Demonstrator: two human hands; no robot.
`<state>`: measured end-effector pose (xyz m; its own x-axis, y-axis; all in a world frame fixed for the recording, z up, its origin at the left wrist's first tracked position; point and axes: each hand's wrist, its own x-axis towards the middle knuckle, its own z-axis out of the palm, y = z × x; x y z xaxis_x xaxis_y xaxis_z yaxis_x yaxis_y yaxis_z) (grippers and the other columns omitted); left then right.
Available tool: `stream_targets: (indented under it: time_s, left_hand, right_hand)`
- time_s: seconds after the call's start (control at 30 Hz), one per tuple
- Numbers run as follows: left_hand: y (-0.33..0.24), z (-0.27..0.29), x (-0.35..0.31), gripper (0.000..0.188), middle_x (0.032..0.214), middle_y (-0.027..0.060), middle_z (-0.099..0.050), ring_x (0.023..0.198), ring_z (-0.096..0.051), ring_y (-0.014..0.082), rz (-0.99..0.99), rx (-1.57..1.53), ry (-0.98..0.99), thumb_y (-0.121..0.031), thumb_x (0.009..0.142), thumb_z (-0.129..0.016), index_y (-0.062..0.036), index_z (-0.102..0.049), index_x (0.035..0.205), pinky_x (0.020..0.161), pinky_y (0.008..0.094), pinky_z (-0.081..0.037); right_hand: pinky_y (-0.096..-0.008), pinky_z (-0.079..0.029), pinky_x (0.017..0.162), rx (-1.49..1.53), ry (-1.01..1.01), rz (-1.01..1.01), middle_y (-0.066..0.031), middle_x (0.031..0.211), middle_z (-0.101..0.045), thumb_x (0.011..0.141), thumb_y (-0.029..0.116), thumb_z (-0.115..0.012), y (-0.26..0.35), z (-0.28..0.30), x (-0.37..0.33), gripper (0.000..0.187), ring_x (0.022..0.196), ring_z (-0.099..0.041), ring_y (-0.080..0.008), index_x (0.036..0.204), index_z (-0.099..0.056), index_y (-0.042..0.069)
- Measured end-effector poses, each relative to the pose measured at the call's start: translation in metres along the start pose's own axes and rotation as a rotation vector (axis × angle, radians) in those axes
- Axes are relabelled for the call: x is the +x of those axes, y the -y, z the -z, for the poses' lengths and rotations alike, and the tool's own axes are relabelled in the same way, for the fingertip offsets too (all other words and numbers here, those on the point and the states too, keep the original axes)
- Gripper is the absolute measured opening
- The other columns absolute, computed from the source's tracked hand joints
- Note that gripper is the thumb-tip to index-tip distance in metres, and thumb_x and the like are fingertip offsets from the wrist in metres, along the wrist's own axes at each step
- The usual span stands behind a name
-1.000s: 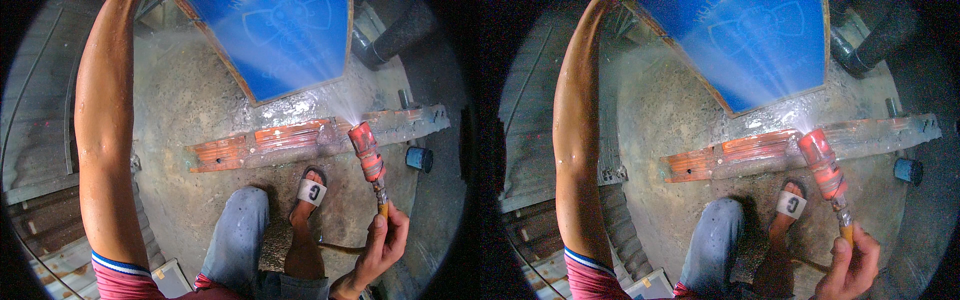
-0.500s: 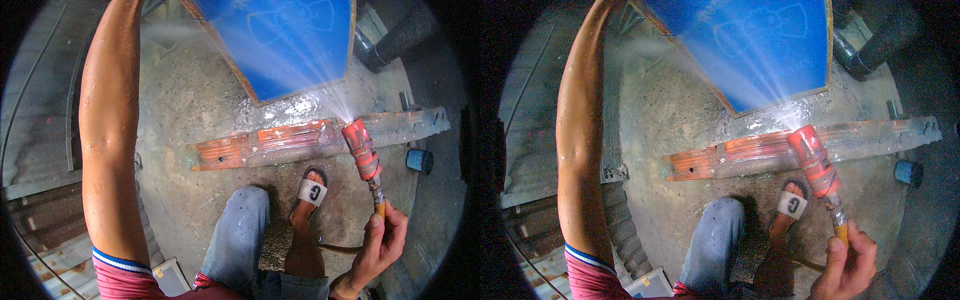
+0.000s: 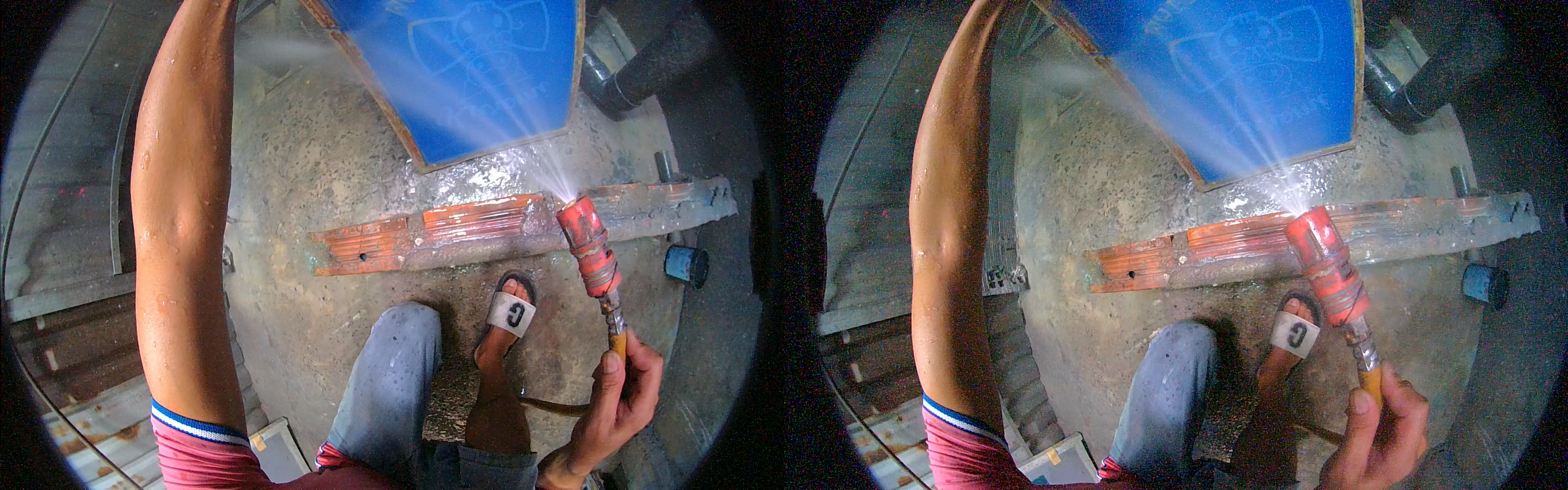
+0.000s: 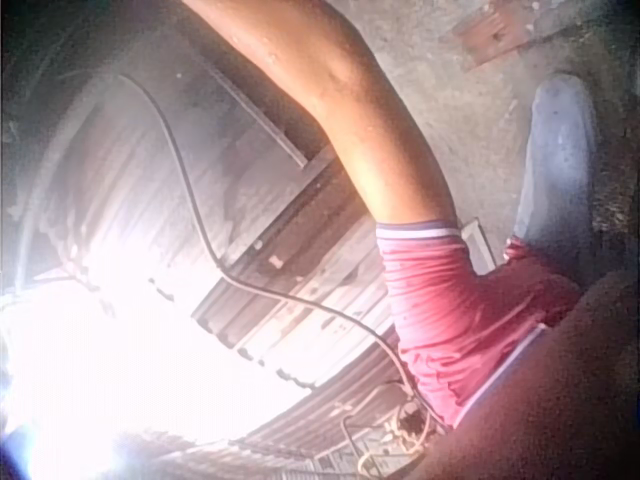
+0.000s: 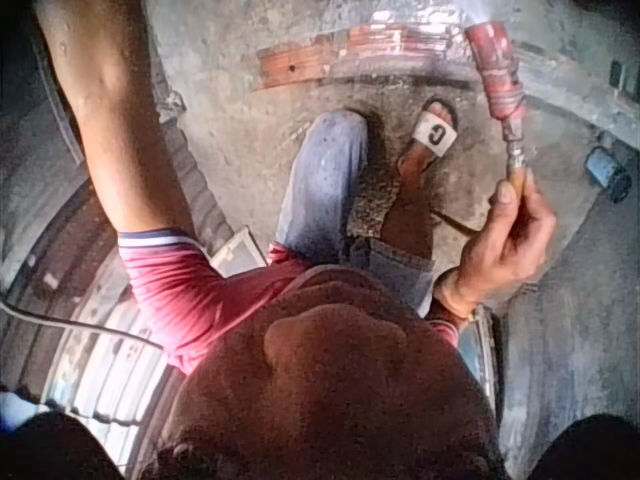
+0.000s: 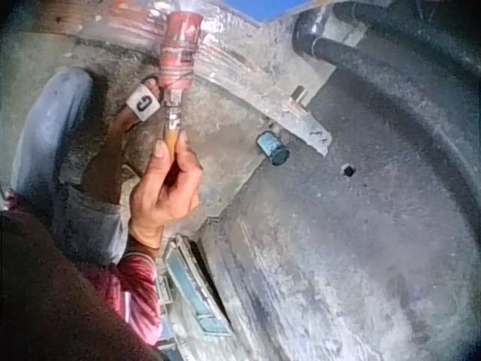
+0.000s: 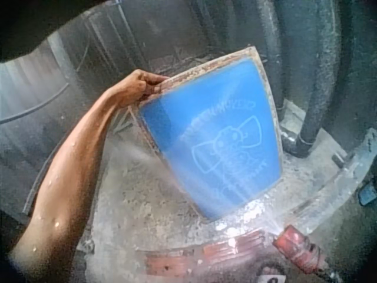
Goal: The person uses a hose nozzle to spray water on a blue sign with a cartoon graphic, rinsing both sides. The person holds the sign with one hand and sprays with the other, then flips the sign to rinse the reverse side before placing it back down.
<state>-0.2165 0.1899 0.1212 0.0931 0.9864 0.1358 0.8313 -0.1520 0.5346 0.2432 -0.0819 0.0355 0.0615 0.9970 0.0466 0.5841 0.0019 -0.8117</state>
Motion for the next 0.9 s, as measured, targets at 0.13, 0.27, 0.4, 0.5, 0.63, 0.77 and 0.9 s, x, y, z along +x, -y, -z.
stream_targets:
  time_s: [0.13,0.27,0.4,0.5,0.63,0.77,0.9]
  left_hand:
    - [-0.005,-0.002,-0.001,0.035,0.097,0.0009,-0.067,0.076,-0.055,0.0107,0.072,0.055,-0.002,-0.007,0.088,-0.061,-0.0058,-0.061,0.122,0.064,0.0263,-0.047]
    - [-0.005,-0.001,0.0,0.035,0.096,0.0,-0.067,0.074,-0.055,0.0094,0.107,0.06,-0.006,-0.006,0.087,-0.061,-0.0059,-0.061,0.122,0.061,0.0256,-0.046]
    - [-0.001,-0.002,0.001,0.035,0.092,-0.0019,-0.066,0.068,-0.052,0.0074,0.03,0.006,-0.018,-0.005,0.087,-0.061,-0.0053,-0.061,0.122,0.056,0.0235,-0.044]
    - [-0.004,-0.001,0.0,0.035,0.09,-0.0028,-0.065,0.067,-0.052,0.0067,0.096,0.017,0.006,-0.004,0.087,-0.06,-0.005,-0.061,0.122,0.056,0.0222,-0.044]
    - [0.003,0.0,0.003,0.035,0.087,-0.0032,-0.065,0.063,-0.05,0.0056,0.06,-0.028,0.017,-0.002,0.087,-0.059,-0.0052,-0.061,0.122,0.053,0.0225,-0.042]
    - [0.0,0.001,0.002,0.036,0.081,-0.0038,-0.063,0.056,-0.047,0.0045,0.084,0.016,0.015,0.0,0.086,-0.058,-0.0059,-0.061,0.121,0.048,0.0226,-0.039]
    - [0.0,-0.001,0.003,0.036,0.072,-0.0044,-0.06,0.052,-0.044,0.0042,0.1,-0.057,0.009,0.0,0.086,-0.059,-0.0064,-0.062,0.121,0.044,0.0224,-0.036]
  right_hand:
    - [-0.0173,-0.03,0.055,0.016,0.021,-0.048,0.0009,0.078,-0.049,0.09,0.01,-0.058,0.002,0.002,-0.001,0.019,0.063,-0.04,-0.004,0.102,-0.058,-0.005]
    - [-0.0171,-0.03,0.056,0.022,0.025,-0.048,0.0004,0.079,-0.049,0.09,0.01,-0.059,0.002,0.0,0.0,0.019,0.065,-0.04,-0.0041,0.102,-0.059,-0.005]
    - [-0.0172,-0.031,0.056,0.036,0.017,-0.037,0.0003,0.079,-0.049,0.09,0.01,-0.059,0.001,-0.002,0.0,0.019,0.065,-0.041,-0.0043,0.102,-0.059,-0.005]
    - [-0.0172,-0.031,0.056,0.026,0.017,-0.041,0.0003,0.08,-0.049,0.09,0.011,-0.059,0.002,-0.003,-0.001,0.019,0.065,-0.041,-0.0044,0.102,-0.058,-0.005]
    - [-0.0172,-0.031,0.056,0.005,0.021,-0.039,0.0003,0.081,-0.049,0.091,0.011,-0.058,0.001,-0.002,-0.001,0.019,0.065,-0.041,-0.0043,0.101,-0.058,-0.005]
    - [-0.0171,-0.031,0.056,-0.009,-0.001,-0.02,0.0,0.082,-0.05,0.091,0.011,-0.058,-0.002,-0.002,-0.001,0.019,0.065,-0.04,-0.0041,0.101,-0.058,-0.005]
    - [-0.0167,-0.03,0.056,-0.026,0.014,-0.04,-0.0001,0.083,-0.05,0.091,0.011,-0.058,-0.004,0.0,-0.004,0.019,0.065,-0.04,-0.0037,0.101,-0.058,-0.005]
